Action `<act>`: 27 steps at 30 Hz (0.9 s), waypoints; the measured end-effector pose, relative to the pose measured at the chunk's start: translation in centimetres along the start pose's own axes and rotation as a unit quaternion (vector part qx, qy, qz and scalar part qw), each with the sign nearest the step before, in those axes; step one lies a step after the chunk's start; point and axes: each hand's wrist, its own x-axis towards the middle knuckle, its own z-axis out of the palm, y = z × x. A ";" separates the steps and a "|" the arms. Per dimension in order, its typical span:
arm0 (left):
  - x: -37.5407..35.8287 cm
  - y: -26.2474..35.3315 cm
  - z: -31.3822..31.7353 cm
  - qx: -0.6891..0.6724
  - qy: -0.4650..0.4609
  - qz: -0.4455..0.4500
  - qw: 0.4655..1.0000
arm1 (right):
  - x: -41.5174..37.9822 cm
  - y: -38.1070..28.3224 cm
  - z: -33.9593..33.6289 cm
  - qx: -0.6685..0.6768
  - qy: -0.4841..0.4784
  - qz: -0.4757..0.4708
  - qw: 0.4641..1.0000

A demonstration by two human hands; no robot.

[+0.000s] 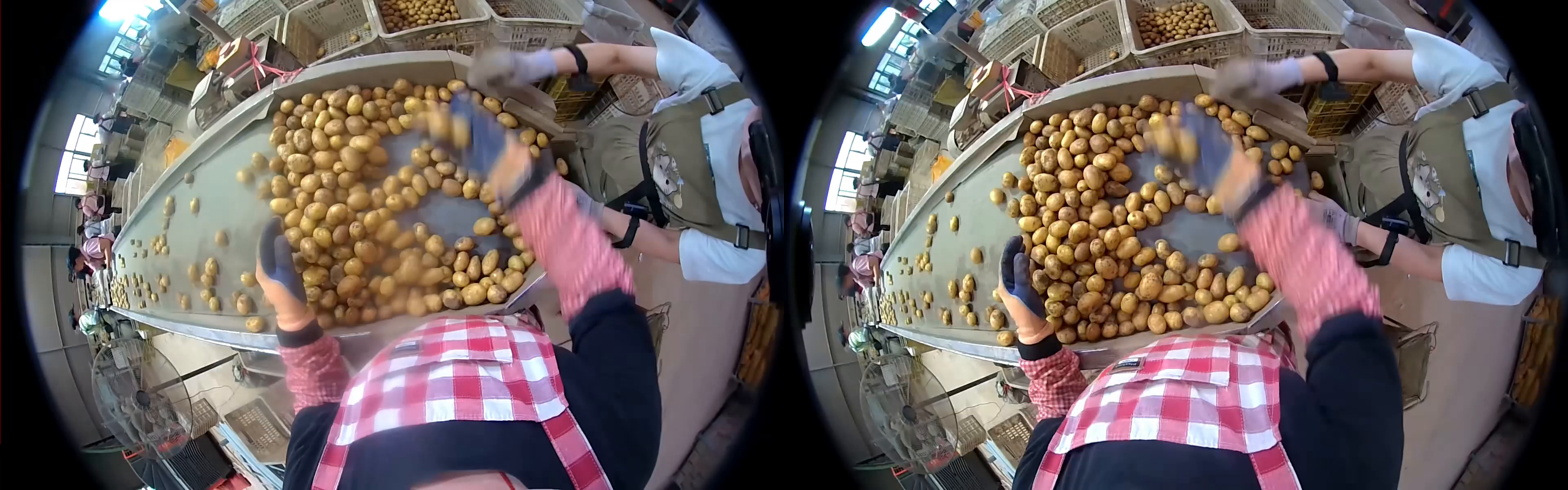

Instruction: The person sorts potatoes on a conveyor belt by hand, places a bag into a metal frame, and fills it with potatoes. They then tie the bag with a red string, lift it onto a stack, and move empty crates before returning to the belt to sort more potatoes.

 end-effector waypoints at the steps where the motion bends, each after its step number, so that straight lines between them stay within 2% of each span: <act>1: 0.1 -0.4 0.2 -0.001 -0.003 -0.001 1.000 | 3.5 -3.3 4.0 0.072 -0.027 0.018 0.997; 2: 0.0 -0.6 0.4 0.010 0.004 0.009 1.000 | 5.3 -1.9 7.6 -0.287 -0.041 -0.189 0.938; 3: -0.1 -0.8 0.5 0.020 0.014 0.019 1.000 | 7.1 -0.4 11.2 -0.586 0.102 -0.366 0.716; 4: -0.1 -0.8 0.4 0.040 0.010 0.034 0.999 | 12.2 -11.2 7.5 -0.520 0.117 -0.298 0.792; 5: -0.2 -0.6 0.3 0.037 0.015 0.029 0.999 | 14.4 -7.0 9.3 -0.505 0.245 -0.405 0.722; 6: -0.3 0.0 0.2 0.046 0.007 0.028 0.999 | 14.5 -5.3 8.2 -0.575 0.274 -0.369 0.677; 7: -0.7 0.4 0.1 0.056 0.001 0.026 0.998 | 14.1 -4.2 5.4 -0.682 0.267 -0.292 0.615; 9: -0.8 0.6 0.1 0.057 0.011 0.022 0.998 | 13.7 -0.2 0.2 -0.848 0.225 -0.144 0.458; 11: -0.7 0.7 0.3 0.043 -0.012 0.026 0.999 | 12.8 6.9 -0.9 -0.936 0.199 -0.056 0.285; 13: -0.7 0.9 0.6 0.065 -0.030 0.035 0.997 | 14.1 8.6 -3.9 -0.956 0.168 -0.009 0.241; 15: -0.8 1.3 1.4 0.034 -0.058 0.008 0.998 | 15.1 9.5 -7.7 -0.979 0.123 -0.036 0.157; 16: -0.7 1.1 1.2 0.049 -0.068 0.015 0.996 | 15.1 10.2 -7.8 -0.975 0.151 -0.020 0.160; 19: -1.1 2.2 1.5 0.010 -0.072 -0.017 0.997 | 12.2 11.6 -6.2 -0.977 0.145 0.075 0.136; 21: -1.3 2.1 1.3 -0.004 -0.083 -0.015 0.996 | 10.0 11.0 -8.6 -0.986 0.126 0.071 0.081; 23: -1.4 2.2 1.2 -0.013 -0.094 -0.021 0.995 | 7.0 11.2 -9.0 -0.983 0.129 0.102 0.085; 25: -1.7 2.4 1.2 -0.011 -0.100 -0.021 0.995 | 3.4 11.8 -8.9 -0.977 0.149 0.075 0.134; 27: -1.9 2.6 1.1 -0.016 -0.104 -0.027 0.994 | 0.2 13.1 -9.0 -0.955 0.177 0.008 0.239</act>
